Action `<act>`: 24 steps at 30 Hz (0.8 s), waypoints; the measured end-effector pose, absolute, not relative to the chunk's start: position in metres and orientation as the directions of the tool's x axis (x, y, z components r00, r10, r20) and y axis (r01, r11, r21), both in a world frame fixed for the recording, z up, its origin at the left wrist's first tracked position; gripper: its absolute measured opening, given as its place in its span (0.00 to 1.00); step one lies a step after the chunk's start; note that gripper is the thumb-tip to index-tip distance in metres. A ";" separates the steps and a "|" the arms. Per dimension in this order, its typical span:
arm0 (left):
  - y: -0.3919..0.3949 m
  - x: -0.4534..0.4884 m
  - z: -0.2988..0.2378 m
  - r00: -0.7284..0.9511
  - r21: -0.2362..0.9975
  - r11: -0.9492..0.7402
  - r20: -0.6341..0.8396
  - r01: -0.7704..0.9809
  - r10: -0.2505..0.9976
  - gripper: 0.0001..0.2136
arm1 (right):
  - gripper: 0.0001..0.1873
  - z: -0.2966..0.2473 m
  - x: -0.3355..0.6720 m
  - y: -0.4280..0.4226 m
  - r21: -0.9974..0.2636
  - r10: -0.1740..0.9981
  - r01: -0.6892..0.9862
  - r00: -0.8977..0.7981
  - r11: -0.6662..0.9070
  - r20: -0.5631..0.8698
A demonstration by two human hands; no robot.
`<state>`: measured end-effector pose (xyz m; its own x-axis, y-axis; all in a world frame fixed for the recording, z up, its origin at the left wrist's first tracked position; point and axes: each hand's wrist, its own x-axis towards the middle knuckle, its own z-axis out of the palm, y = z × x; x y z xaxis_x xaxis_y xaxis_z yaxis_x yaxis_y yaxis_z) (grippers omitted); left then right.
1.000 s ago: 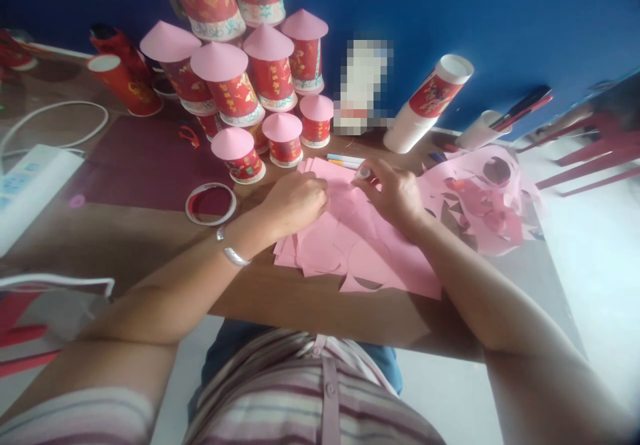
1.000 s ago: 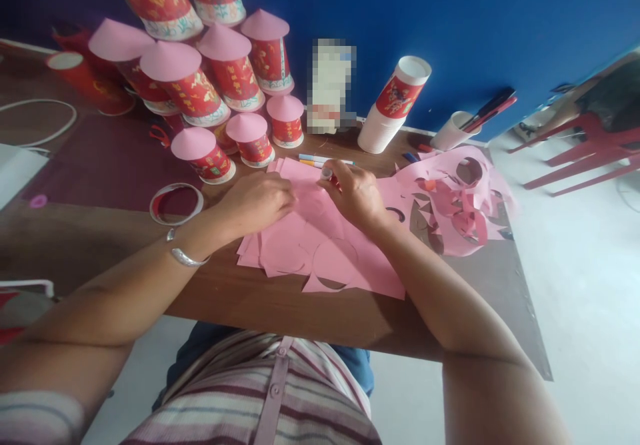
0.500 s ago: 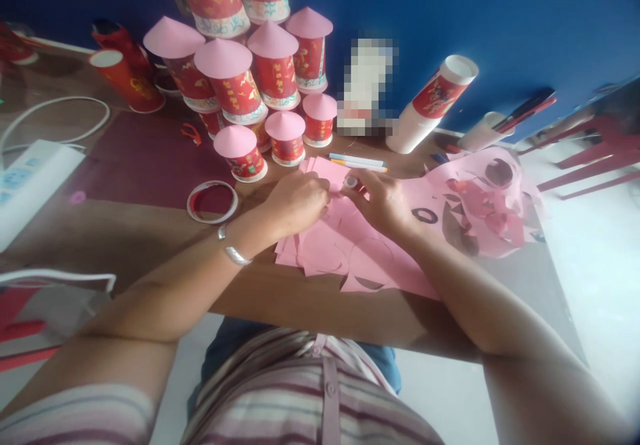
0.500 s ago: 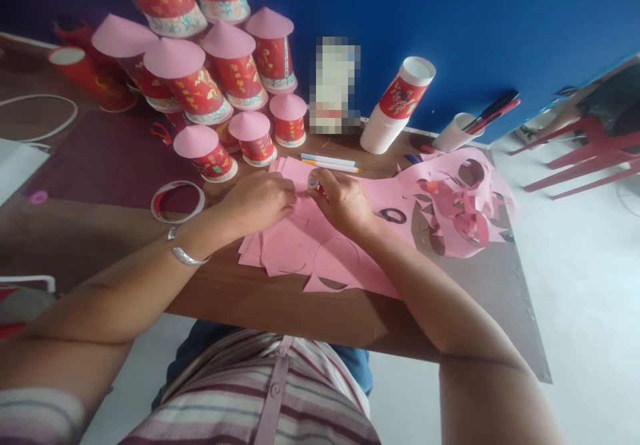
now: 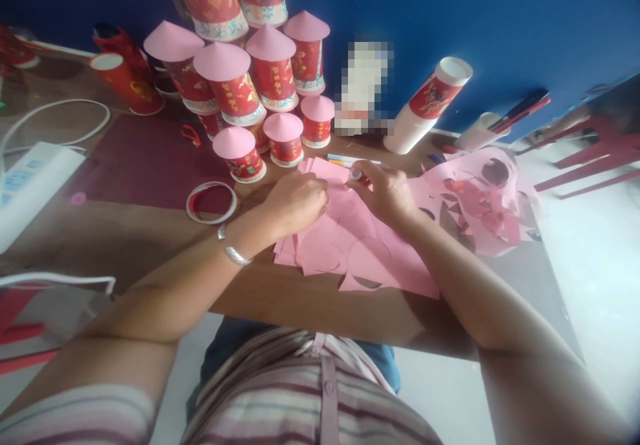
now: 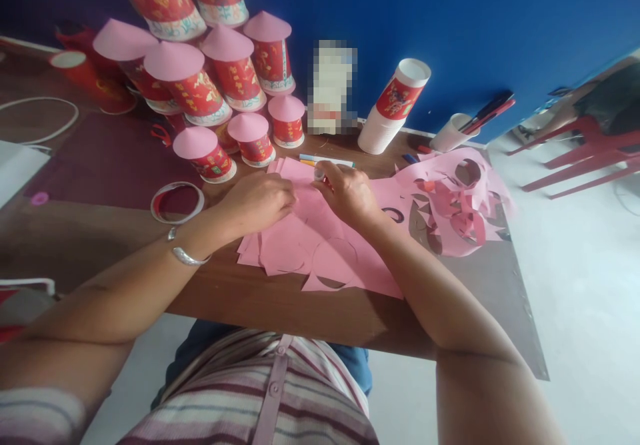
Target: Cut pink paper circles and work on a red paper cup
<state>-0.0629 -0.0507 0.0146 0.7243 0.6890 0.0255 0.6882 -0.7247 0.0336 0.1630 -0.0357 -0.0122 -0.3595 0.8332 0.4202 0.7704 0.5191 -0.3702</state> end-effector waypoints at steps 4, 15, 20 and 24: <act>-0.051 -0.062 0.016 0.714 0.030 -0.715 0.035 0.698 0.699 0.12 | 0.02 -0.008 0.171 -0.036 -0.368 0.826 0.774 -0.333 0.515 0.454; -0.047 -0.068 0.012 0.686 0.161 -0.702 0.146 0.694 0.712 0.05 | 0.19 -0.006 0.192 -0.053 -0.991 0.993 -0.064 0.008 0.115 0.115; -0.055 -0.061 0.013 0.573 0.399 -0.697 0.397 0.596 0.717 0.24 | 0.23 -0.013 0.167 -0.073 -0.969 0.994 -0.247 -0.112 -0.026 0.002; -0.063 -0.053 0.009 0.530 0.474 -0.712 0.476 0.518 0.702 0.17 | 0.23 -0.008 0.158 -0.083 -0.964 0.985 -0.255 -0.169 -0.078 -0.035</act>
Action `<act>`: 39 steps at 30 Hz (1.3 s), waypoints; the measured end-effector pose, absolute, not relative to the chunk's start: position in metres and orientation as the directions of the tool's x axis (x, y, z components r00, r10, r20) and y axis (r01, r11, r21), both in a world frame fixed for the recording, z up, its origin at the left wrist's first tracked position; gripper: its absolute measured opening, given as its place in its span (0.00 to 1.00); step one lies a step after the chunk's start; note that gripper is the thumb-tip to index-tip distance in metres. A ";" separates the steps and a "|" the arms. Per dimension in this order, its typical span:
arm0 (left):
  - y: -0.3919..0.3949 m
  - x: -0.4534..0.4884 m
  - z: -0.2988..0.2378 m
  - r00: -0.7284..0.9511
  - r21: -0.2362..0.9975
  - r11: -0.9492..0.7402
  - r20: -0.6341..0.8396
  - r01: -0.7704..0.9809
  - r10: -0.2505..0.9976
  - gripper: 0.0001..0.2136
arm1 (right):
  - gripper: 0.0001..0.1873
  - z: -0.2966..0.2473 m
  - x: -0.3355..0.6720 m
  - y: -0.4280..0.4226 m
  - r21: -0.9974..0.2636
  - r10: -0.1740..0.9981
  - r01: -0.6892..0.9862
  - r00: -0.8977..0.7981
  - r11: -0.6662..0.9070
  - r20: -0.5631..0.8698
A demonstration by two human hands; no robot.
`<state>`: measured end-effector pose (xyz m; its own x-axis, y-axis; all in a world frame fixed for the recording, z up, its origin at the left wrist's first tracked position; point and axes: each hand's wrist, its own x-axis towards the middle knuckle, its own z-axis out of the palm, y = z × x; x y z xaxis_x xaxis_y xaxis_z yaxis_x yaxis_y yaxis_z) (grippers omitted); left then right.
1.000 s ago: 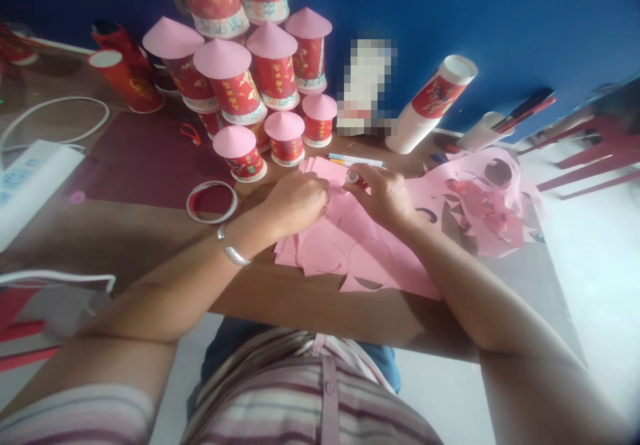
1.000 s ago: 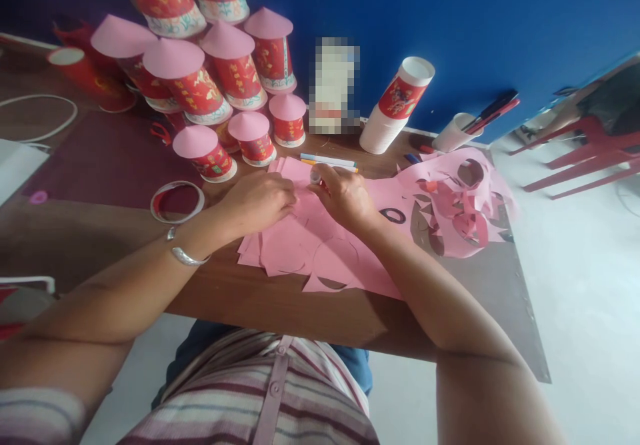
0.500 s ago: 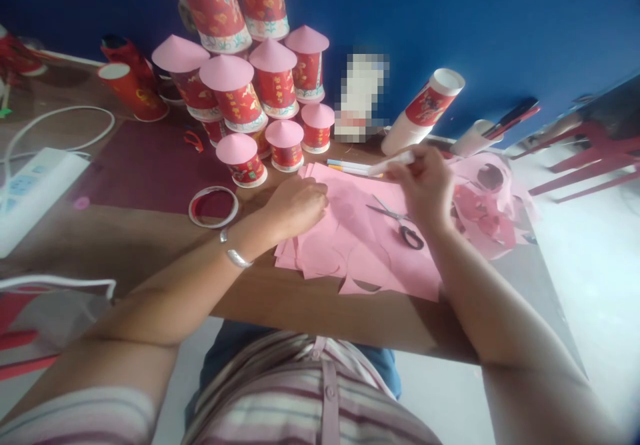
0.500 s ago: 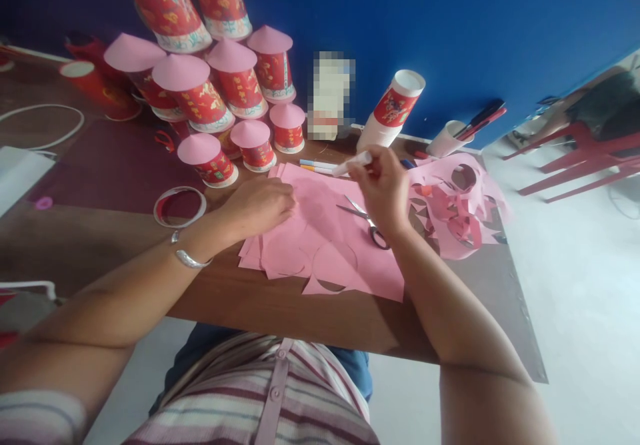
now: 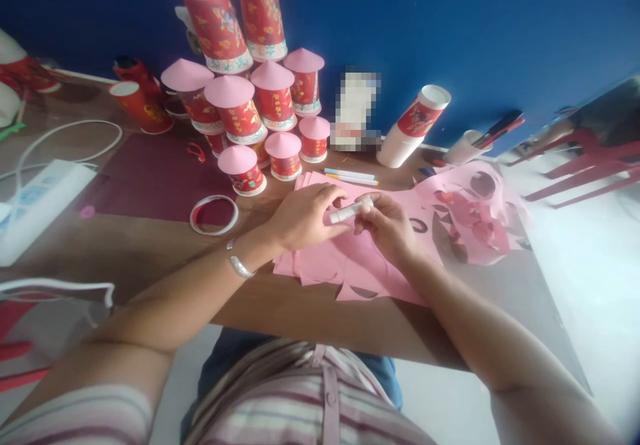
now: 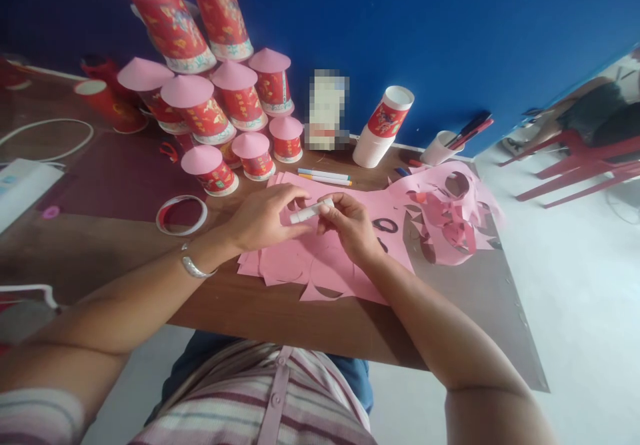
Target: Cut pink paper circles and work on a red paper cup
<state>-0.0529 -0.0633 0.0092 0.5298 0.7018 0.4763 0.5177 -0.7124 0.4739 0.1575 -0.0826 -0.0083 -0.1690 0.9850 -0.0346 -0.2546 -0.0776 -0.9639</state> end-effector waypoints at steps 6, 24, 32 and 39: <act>-0.062 -0.051 0.001 0.509 0.422 -0.761 0.570 0.493 0.646 0.07 | 0.20 -0.005 0.162 -0.087 -0.998 0.989 -0.057 -0.150 0.007 0.015; -0.061 -0.049 0.005 0.477 0.546 -0.753 0.584 0.367 0.657 0.05 | 0.20 0.003 0.179 -0.080 -0.983 0.960 0.092 -0.246 0.158 0.131; -0.059 -0.049 0.001 0.441 0.525 -0.768 0.629 0.366 0.640 0.06 | 0.18 0.001 0.179 -0.076 -0.974 0.940 0.074 -0.285 0.216 0.187; -0.062 -0.051 0.007 0.432 0.574 -0.754 0.620 0.320 0.655 0.04 | 0.18 0.000 0.180 -0.079 -0.991 0.956 -0.024 -0.263 0.128 0.130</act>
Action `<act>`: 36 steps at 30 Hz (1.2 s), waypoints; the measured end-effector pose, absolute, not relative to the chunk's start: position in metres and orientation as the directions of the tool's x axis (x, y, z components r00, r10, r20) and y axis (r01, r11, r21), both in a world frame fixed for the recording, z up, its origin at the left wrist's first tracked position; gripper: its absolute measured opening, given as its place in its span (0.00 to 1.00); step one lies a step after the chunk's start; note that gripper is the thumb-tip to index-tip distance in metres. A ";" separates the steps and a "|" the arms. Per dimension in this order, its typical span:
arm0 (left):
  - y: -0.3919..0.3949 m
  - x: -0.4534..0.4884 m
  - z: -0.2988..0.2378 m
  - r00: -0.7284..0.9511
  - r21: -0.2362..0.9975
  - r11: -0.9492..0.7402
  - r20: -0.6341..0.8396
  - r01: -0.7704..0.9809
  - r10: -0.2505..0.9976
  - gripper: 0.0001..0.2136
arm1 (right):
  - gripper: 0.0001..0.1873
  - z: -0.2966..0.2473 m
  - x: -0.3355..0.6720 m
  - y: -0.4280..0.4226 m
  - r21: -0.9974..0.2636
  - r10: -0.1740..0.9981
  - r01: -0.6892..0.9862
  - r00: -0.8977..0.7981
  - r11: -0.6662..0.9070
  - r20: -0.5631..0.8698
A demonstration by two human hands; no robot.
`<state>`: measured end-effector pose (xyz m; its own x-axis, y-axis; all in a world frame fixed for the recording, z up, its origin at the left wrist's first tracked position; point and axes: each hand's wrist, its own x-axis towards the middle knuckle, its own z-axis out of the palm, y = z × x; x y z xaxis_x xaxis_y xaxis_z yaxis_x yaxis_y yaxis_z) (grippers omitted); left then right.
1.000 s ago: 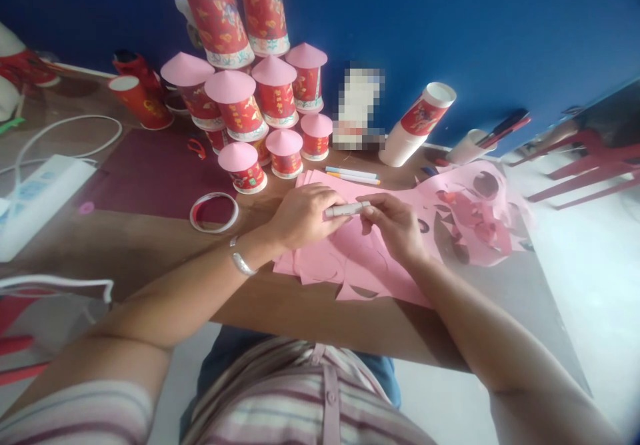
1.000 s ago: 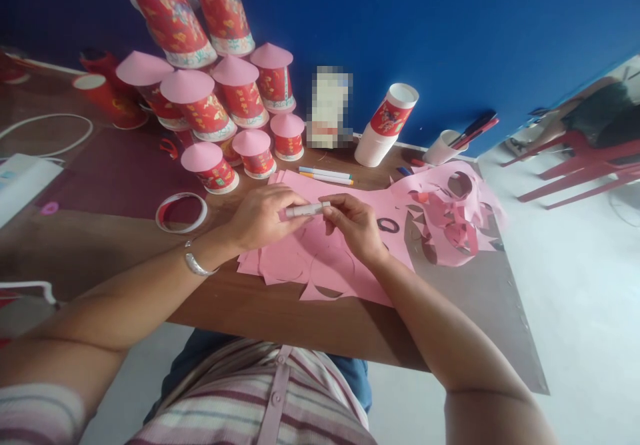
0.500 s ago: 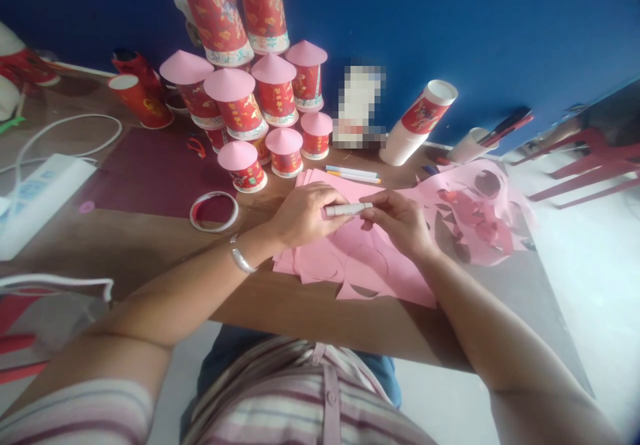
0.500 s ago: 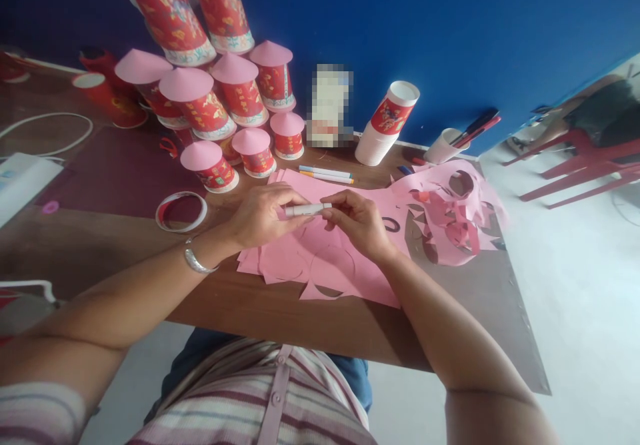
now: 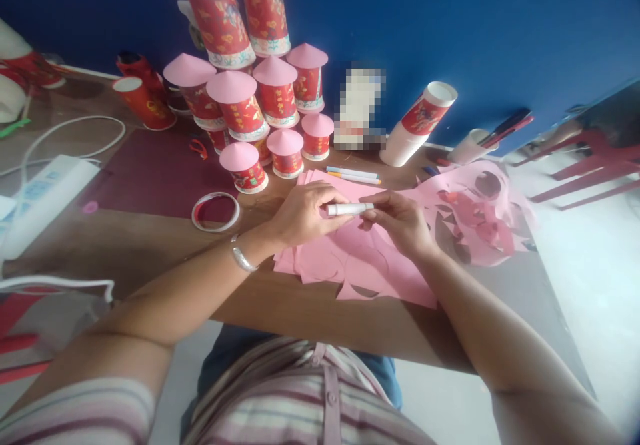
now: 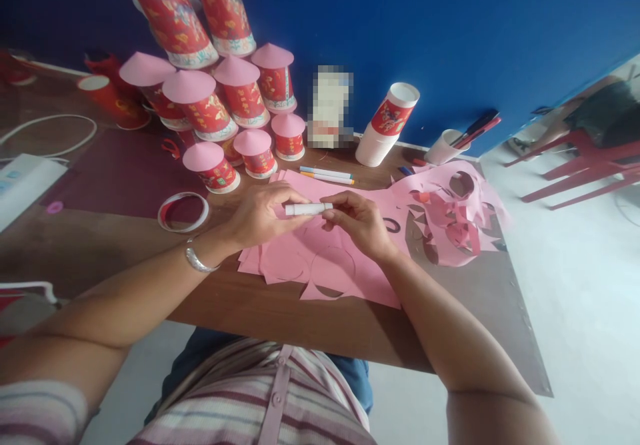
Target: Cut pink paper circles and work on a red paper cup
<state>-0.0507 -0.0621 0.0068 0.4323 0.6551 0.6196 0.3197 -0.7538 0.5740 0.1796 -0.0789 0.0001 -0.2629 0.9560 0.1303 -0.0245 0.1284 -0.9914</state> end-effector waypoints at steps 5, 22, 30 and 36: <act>-0.066 -0.050 0.007 0.391 0.697 -0.645 0.525 0.312 0.756 0.05 | 0.17 0.002 0.179 -0.079 -0.981 0.946 -0.038 -0.259 0.191 0.195; -0.024 -0.130 0.028 0.580 0.286 -0.607 0.180 0.742 0.794 0.06 | 0.21 -0.017 0.188 -0.067 -0.991 0.990 -0.073 -0.080 0.109 0.115; -0.031 -0.083 0.013 0.513 0.241 -0.569 0.259 0.786 0.818 0.10 | 0.22 -0.016 0.188 -0.066 -0.988 0.994 -0.150 -0.097 0.034 0.049; -0.028 -0.080 -0.002 0.496 0.266 -0.550 0.246 0.792 0.833 0.06 | 0.22 -0.011 0.191 -0.066 -0.963 0.982 -0.265 -0.191 -0.046 0.006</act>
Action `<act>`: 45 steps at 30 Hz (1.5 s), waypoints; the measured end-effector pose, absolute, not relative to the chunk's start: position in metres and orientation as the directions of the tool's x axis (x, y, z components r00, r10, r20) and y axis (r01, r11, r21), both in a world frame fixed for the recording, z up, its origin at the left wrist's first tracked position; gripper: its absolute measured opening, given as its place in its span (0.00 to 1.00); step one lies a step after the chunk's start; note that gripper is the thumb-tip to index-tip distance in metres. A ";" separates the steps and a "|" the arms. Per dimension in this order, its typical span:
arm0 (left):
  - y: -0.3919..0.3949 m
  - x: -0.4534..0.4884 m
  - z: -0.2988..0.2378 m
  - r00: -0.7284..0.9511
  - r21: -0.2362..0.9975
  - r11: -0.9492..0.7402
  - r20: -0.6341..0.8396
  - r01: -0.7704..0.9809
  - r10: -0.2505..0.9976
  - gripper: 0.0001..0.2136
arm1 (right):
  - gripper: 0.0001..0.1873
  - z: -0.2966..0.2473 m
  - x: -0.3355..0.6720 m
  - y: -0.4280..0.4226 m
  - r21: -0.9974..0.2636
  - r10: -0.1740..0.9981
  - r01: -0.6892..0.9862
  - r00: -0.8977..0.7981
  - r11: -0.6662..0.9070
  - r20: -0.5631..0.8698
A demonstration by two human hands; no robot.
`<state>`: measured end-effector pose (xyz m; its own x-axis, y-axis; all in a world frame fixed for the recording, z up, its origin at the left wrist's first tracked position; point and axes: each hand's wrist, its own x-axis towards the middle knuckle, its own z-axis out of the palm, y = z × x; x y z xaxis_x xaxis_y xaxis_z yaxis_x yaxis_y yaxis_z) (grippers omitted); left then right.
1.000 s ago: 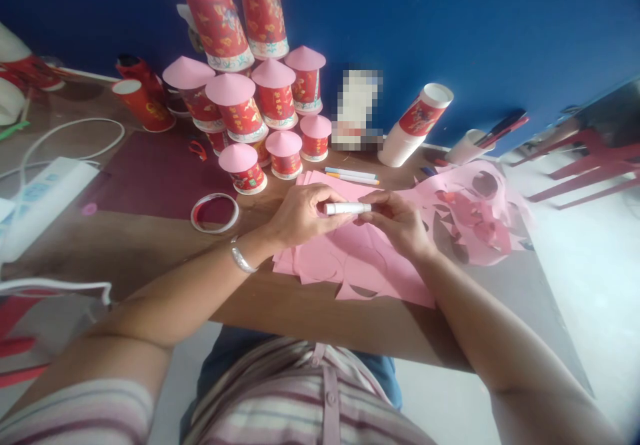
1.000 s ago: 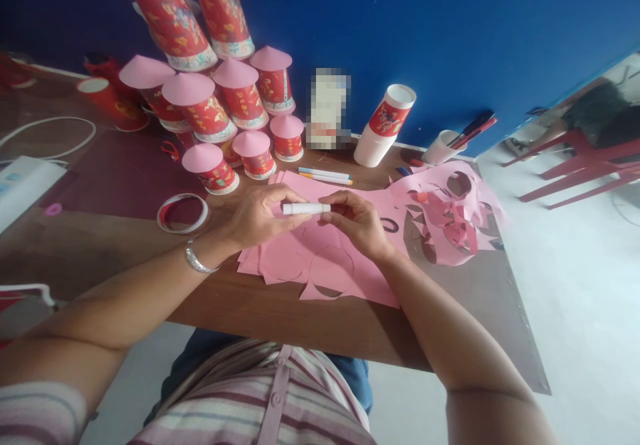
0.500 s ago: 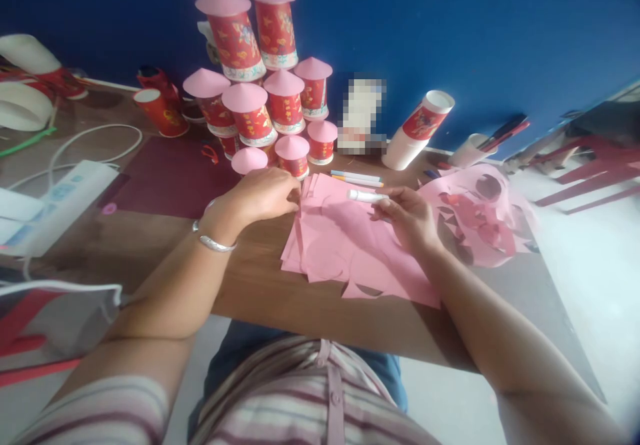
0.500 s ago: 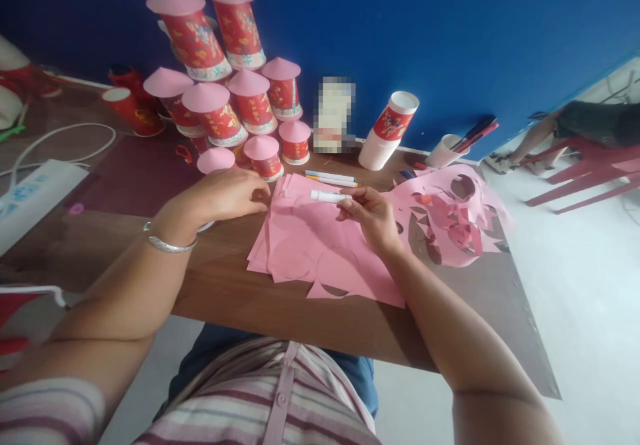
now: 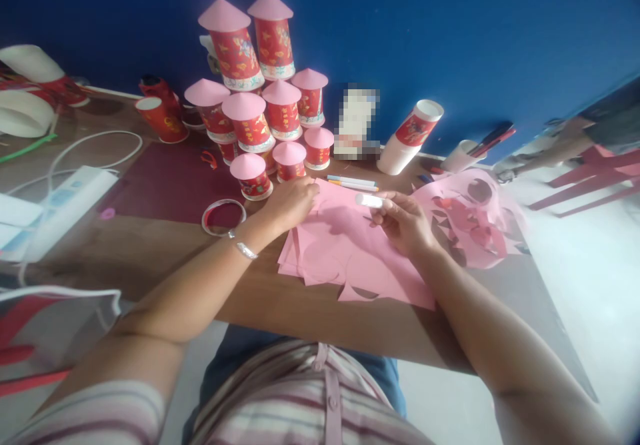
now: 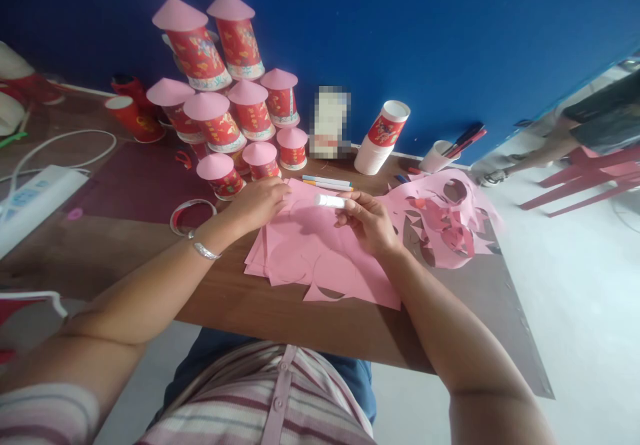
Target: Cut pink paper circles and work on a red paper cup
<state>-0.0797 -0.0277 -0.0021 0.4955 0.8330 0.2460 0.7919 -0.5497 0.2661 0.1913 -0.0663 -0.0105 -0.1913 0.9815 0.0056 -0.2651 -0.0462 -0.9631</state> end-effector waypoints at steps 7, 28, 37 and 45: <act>-0.044 -0.067 0.011 0.447 0.674 -0.619 0.446 0.402 0.775 0.09 | 0.19 -0.009 0.188 -0.068 -0.963 0.987 -0.266 -0.158 -0.041 0.002; -0.047 -0.062 0.007 0.472 0.523 -0.782 0.624 0.340 0.623 0.05 | 0.12 0.003 0.182 -0.083 -0.907 0.945 0.268 -0.124 0.325 0.302; -0.035 -0.066 -0.011 0.483 0.451 -0.600 0.357 0.661 0.800 0.27 | 0.09 -0.020 0.237 -0.033 -0.763 0.861 0.584 0.202 0.278 0.468; -0.037 -0.058 -0.005 0.555 0.371 -0.552 0.111 0.746 0.824 0.32 | 0.11 -0.038 0.261 -0.017 -0.519 0.910 0.849 0.132 0.101 0.392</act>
<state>-0.0580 -0.0367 -0.0047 0.5553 0.8243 0.1106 0.7462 -0.5525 0.3713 0.2610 -0.0169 -0.0375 0.1318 0.9103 0.3924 0.8491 0.1006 -0.5186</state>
